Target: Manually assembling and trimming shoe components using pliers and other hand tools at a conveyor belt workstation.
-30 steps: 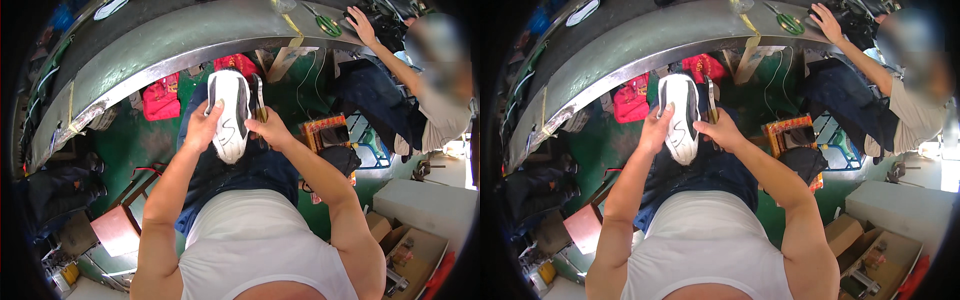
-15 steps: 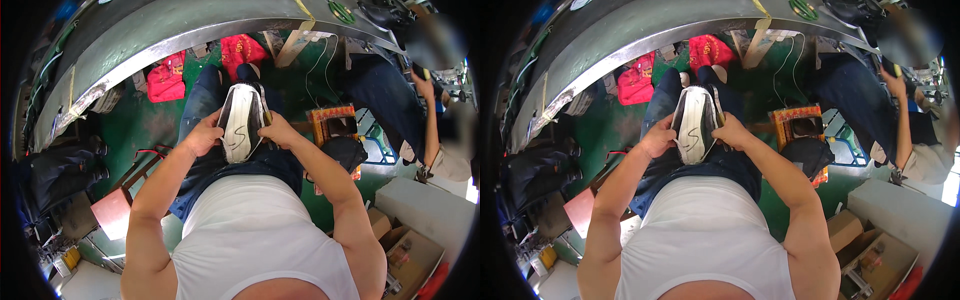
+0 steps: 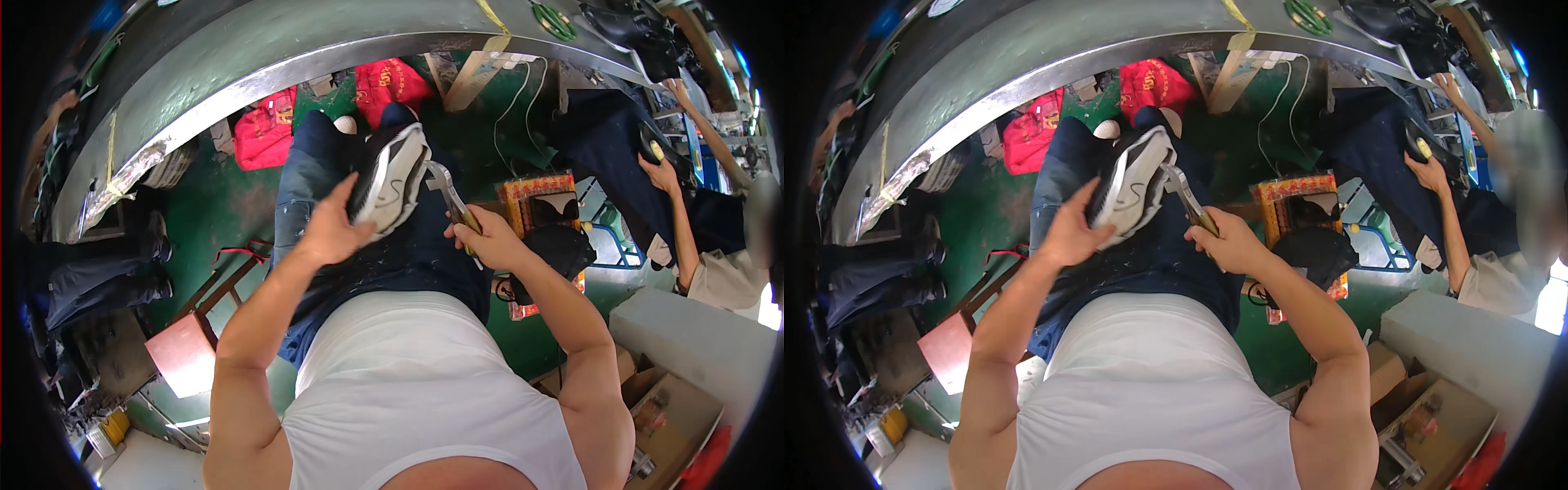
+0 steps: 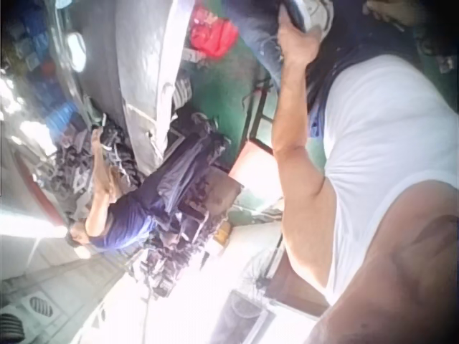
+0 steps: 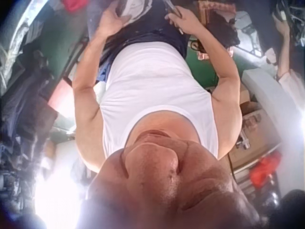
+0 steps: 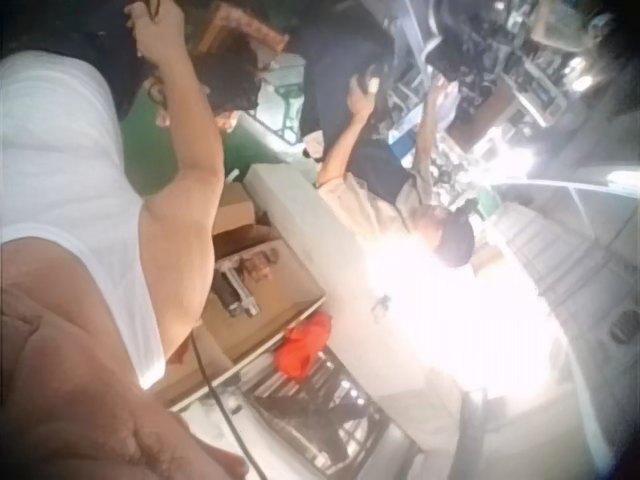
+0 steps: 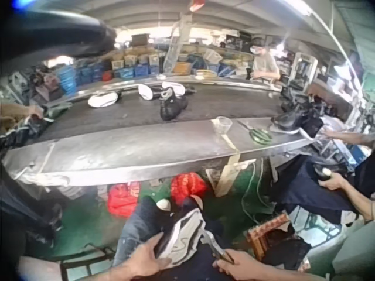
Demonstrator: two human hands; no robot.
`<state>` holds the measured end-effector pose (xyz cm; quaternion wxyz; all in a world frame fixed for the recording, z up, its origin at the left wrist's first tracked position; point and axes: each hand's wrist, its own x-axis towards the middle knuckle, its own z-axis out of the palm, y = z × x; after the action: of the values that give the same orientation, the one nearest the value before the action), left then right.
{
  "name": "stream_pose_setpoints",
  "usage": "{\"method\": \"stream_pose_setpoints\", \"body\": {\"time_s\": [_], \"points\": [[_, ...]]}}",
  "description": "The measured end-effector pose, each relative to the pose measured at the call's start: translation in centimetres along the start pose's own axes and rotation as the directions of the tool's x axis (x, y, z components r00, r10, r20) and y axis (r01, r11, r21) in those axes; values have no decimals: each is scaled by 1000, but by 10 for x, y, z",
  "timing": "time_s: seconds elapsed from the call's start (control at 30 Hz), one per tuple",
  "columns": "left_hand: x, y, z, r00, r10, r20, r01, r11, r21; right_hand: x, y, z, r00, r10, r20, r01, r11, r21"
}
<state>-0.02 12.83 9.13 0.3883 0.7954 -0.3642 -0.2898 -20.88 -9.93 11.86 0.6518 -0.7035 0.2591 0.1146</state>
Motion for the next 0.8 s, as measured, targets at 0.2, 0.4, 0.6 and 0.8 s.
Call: {"method": "stream_pose_setpoints", "body": {"time_s": [0.2, 0.4, 0.6, 0.8], "points": [[32, 84, -70, 956, 148, -253, -228, 917, -327, -23, 4, -5, 989, -96, -109, 97, 995, 2], [99, 92, -42, 1000, -12, 14, 16, 922, -386, -30, 1, -12, 989, -24, -144, 33, 998, 55], [59, 13, 26, 964, -38, 264, 65, 993, -96, -27, -2, -19, 990, 138, 19, -134, 982, -136], [12, 18, 41, 963, 108, -246, -100, 994, 42, -4, -3, -13, 984, 93, 151, -103, 993, 60]]}}
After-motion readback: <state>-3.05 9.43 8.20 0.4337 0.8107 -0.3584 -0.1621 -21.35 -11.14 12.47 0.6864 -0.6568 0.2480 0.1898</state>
